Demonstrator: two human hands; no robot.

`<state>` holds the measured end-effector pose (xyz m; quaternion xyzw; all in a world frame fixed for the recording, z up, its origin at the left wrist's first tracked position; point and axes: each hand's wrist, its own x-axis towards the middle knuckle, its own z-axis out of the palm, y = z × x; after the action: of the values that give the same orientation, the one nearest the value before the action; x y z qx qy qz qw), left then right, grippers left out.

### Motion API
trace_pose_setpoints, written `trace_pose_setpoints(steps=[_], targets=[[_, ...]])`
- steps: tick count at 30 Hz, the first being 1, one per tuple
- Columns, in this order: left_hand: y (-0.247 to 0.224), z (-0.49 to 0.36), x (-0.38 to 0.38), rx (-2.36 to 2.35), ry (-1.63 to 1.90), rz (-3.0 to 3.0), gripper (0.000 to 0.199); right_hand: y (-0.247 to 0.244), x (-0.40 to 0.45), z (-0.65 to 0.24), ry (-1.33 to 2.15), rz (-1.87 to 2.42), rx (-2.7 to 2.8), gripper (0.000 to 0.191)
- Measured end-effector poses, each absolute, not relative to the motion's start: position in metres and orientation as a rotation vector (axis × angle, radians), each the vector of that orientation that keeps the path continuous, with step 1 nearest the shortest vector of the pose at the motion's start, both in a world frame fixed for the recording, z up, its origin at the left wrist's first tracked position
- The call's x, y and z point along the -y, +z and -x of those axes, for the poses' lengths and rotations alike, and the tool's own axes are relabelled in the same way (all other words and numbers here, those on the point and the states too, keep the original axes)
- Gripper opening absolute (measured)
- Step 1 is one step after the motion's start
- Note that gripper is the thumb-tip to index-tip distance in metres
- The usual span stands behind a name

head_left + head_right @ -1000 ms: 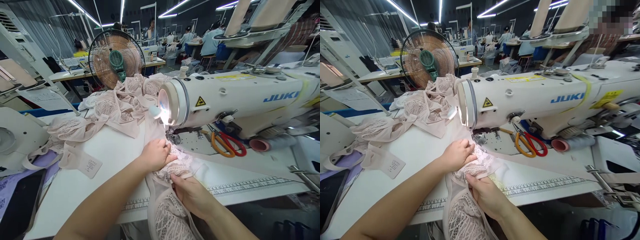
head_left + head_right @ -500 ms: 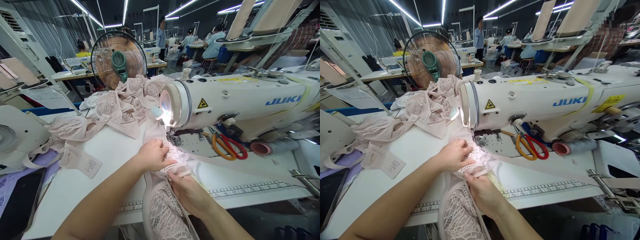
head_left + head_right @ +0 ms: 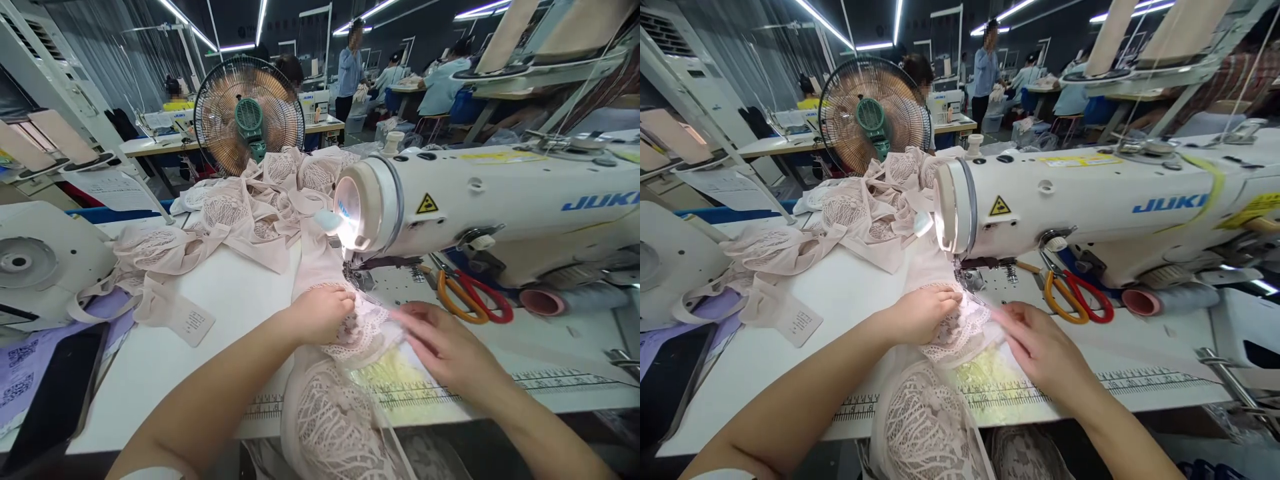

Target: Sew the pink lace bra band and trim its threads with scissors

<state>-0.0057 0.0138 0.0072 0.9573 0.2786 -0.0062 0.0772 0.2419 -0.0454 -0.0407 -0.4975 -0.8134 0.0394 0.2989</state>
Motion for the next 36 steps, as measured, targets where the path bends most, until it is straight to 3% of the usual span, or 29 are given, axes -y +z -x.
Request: trace_pose_setpoints(steps=[4,8,10,17,23,26,30,36], targets=[[0.01,0.003,-0.009,-0.939,0.037,-2.813,0.022,-0.051,0.042,-0.237,-0.04,1.157,2.278,0.02],[0.014,0.003,-0.001,-0.917,0.1,-2.847,0.06,-0.048,0.05,-0.234,0.007,1.084,2.323,0.022],[0.013,0.003,0.002,-0.913,0.082,-2.907,0.065,-0.047,0.052,-0.234,0.041,1.045,2.347,0.025],[0.007,-0.003,0.003,-0.729,0.17,-2.982,0.016,-0.043,0.052,-0.232,0.119,0.986,2.477,0.034],[0.009,-0.006,0.009,-0.783,0.097,-3.012,0.039,-0.044,0.052,-0.233,0.178,0.941,2.495,0.042],[0.011,-0.004,0.008,-0.807,0.029,-3.068,0.024,-0.043,0.052,-0.233,0.228,0.946,2.475,0.044],[0.009,-0.002,0.003,-0.785,-0.077,-3.067,0.024,-0.04,0.052,-0.233,0.314,0.958,2.459,0.043],[-0.003,-0.003,-0.001,-0.619,0.114,-3.046,0.021,-0.038,0.049,-0.231,0.252,1.055,2.336,0.033]])
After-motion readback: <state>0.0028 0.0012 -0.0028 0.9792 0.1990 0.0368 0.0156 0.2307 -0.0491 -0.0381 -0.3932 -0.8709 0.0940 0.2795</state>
